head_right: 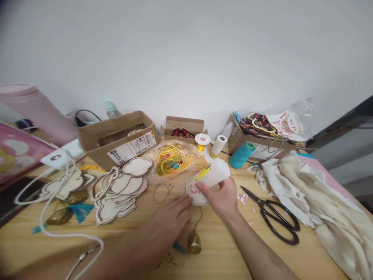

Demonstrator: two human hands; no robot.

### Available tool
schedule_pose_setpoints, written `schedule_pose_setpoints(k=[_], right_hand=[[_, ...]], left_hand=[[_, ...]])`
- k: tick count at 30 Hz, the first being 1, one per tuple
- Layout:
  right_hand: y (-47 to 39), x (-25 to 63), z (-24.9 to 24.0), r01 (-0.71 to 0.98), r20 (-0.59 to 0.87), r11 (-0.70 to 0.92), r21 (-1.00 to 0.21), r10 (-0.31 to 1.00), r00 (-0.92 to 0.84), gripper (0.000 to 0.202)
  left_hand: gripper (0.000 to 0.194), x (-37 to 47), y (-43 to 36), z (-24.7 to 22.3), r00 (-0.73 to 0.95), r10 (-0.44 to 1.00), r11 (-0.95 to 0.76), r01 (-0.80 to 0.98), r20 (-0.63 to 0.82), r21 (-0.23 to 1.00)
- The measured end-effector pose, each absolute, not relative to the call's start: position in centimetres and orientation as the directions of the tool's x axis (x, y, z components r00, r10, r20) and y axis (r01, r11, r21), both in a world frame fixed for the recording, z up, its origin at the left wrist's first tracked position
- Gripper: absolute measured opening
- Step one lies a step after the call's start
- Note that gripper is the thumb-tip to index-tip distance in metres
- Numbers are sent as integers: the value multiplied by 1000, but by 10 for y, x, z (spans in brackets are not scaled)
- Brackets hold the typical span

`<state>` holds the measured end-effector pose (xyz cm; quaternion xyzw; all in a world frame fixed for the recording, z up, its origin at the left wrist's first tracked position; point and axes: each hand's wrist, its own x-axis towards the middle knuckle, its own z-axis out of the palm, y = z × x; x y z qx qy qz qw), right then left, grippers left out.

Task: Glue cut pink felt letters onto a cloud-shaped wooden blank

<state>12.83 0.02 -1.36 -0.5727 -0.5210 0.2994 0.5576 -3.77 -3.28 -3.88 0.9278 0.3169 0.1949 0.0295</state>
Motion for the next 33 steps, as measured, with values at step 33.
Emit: schedule_pose_setpoints(k=[33], right_hand=[[13, 127, -16, 29, 208, 211, -977, 916, 344, 40]], left_hand=[[21, -29, -11, -48, 860, 419, -900, 351, 292, 257]])
